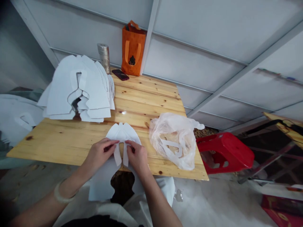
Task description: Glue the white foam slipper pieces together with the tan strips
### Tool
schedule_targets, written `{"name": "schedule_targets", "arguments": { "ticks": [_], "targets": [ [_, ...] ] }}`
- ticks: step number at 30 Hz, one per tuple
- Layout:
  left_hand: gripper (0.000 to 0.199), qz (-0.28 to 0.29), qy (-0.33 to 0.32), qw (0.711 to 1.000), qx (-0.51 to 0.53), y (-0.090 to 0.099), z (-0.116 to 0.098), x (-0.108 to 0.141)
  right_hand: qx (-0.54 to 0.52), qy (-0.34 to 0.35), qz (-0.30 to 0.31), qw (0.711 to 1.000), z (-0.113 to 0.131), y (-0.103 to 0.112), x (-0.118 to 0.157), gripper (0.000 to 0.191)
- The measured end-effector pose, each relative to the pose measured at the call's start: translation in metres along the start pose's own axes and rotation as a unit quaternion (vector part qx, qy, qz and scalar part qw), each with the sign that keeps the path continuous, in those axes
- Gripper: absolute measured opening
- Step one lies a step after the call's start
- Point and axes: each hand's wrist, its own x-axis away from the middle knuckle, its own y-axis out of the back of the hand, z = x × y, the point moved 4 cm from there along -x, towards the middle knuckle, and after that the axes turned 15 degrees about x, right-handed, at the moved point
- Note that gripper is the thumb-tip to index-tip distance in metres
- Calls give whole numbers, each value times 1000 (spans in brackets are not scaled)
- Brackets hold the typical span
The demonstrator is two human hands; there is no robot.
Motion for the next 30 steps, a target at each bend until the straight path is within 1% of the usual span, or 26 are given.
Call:
{"name": "schedule_targets", "arguments": {
  "ticks": [3, 7, 10, 12, 14, 19, 22, 24, 26, 28, 30],
  "targets": [
    [27, 32, 5, 998, -63, 1, -8, -3, -1, 6, -1, 1000, 1, 0, 0, 39],
    [26, 86, 31, 981, -171, 8, -20, -15, 7, 7, -8, 1000, 1, 1, 1, 39],
    [25, 164, 36, 968, -184, 11, -23, -29, 12, 8, -14, 1000, 1, 1, 1, 39],
    [28, 197, 27, 966, -164, 12, -21, -37, 13, 5, -12, 1000, 2, 2, 1, 39],
    [29, 198, 21, 970, -138, 13, -18, -41, 16, 0, -9, 1000, 2, 2, 1, 39],
    [29, 153, 12, 986, -64, 14, -11, -38, 25, 0, -9, 1000, 2, 2, 1, 40],
    [29, 136, 14, 990, -45, 15, -9, -37, 27, 1, -7, 1000, 2, 1, 1, 42],
    [31, 139, 17, 989, -42, 14, -9, -38, 31, 2, -4, 1000, 2, 0, 1, 42],
    [34, 154, 21, 987, -48, 13, -9, -38, 35, 4, -7, 999, 3, 0, 1, 42],
    [35, 168, 22, 983, -68, 14, -10, -38, 36, 8, -13, 999, 3, 0, 2, 41],
    [36, 169, 14, 981, -94, 16, -11, -38, 34, 13, -18, 999, 4, 1, 2, 41]
  ]
}}
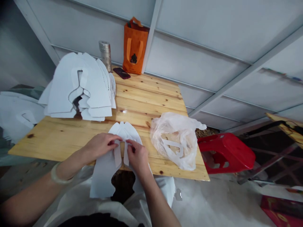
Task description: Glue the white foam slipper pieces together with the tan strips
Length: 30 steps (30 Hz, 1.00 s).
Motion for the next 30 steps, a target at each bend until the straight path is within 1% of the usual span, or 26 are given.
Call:
{"name": "schedule_targets", "arguments": {
  "ticks": [3, 5, 7, 9, 10, 12, 15, 16, 18, 20, 21, 22, 24, 25, 27, 30],
  "targets": [
    [32, -2, -15, 999, -31, 5, -4, -2, 6, 2, -3, 1000, 1, 1, 0, 40],
    [26, 12, -54, 998, -27, 7, -10, -9, 14, 5, -3, 1000, 1, 2, -1, 39],
    [23, 48, -116, 992, 0, 4, -17, -21, 23, 12, -5, 1000, 2, 2, -1, 40],
    [22, 106, -169, 979, 38, -1, -21, -34, 35, 12, -9, 999, 2, 2, -1, 37],
    [22, 137, -186, 971, 56, -4, -21, -40, 39, 8, -14, 999, 2, 2, -1, 34],
    [22, 180, -206, 958, 91, -8, -18, -49, 35, -5, -26, 999, 1, 2, -1, 26],
    [20, 198, -222, 946, 128, -8, -11, -53, 1, -7, -23, 1000, 2, 2, -1, 13],
    [21, 199, -225, 944, 136, -7, -9, -53, -14, -1, -13, 1000, 3, 4, -1, 12],
    [22, 200, -231, 940, 148, -5, -7, -52, -43, 13, 10, 999, 4, 10, 2, 18],
    [22, 208, -238, 936, 152, -4, -7, -51, -47, 44, 11, 998, 5, 22, 10, 19],
    [21, 212, -239, 935, 153, -4, -7, -51, -34, 75, 3, 997, 6, 29, 16, 18],
    [21, 215, -239, 934, 153, -4, -7, -51, -13, 116, -7, 993, 8, 36, 23, 18],
    [20, 215, -236, 934, 158, -4, -7, -52, 44, 209, -20, 977, 13, 44, 39, 19],
    [20, 214, -233, 935, 161, -4, -7, -53, 76, 249, -24, 965, 15, 45, 46, 21],
    [20, 216, -228, 936, 160, -5, -5, -54, 141, 299, -38, 943, 18, 41, 57, 29],
    [16, 228, -230, 934, 147, -9, -2, -56, 218, 330, -112, 911, 23, 31, 62, 40]
  ]
}}
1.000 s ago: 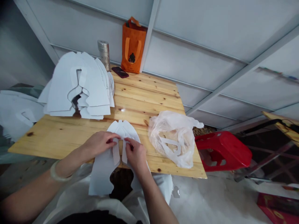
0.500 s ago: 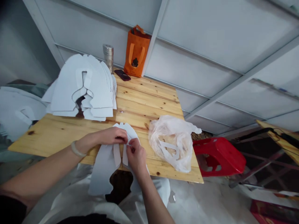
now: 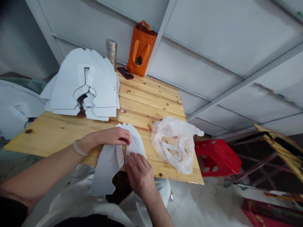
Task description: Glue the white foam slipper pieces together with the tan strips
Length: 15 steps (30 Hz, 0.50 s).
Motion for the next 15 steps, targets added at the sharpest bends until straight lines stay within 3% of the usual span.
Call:
{"name": "schedule_targets", "arguments": {
  "ticks": [2, 7, 11, 15],
  "targets": [
    [12, 8, -8, 1000, -7, 0, 3, 0, 40, -7, -34, 999, 5, -3, 0, 39],
    [10, 11, -17, 1000, -10, 0, 8, 0, 41, -41, -36, 998, 8, -2, 10, 29],
    [12, 19, -20, 1000, -12, -1, 8, 1, 11, -139, -57, 989, -2, -4, 16, 3],
    [15, 22, -20, 999, -20, -1, 9, 1, -100, -207, -57, 972, -9, -12, 7, 17]
  ]
}}
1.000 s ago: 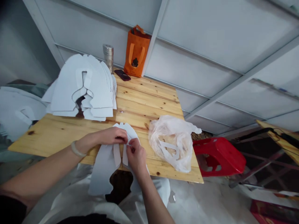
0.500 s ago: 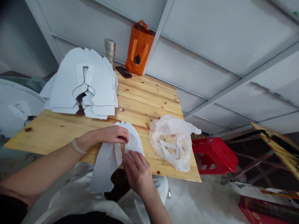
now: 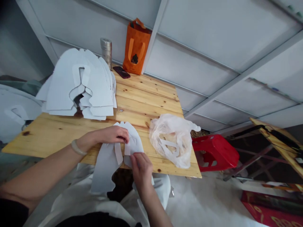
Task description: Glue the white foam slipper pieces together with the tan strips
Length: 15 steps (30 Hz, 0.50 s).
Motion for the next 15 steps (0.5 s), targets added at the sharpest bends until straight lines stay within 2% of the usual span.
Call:
{"name": "schedule_targets", "arguments": {
  "ticks": [3, 6, 11, 15],
  "targets": [
    [14, 3, -5, 1000, -1, 0, -1, 0, -31, 53, 41, 997, 7, -7, -9, 19],
    [16, 10, -15, 1000, 3, 1, -3, 0, 38, 128, 51, 990, 11, -11, -15, 37],
    [20, 14, -28, 999, 4, 1, -4, 1, 125, 170, -5, 978, 6, -15, -16, 37],
    [23, 11, -17, 1000, -5, 0, -3, 1, 130, 177, -32, 975, 7, -12, -5, 31]
  ]
}}
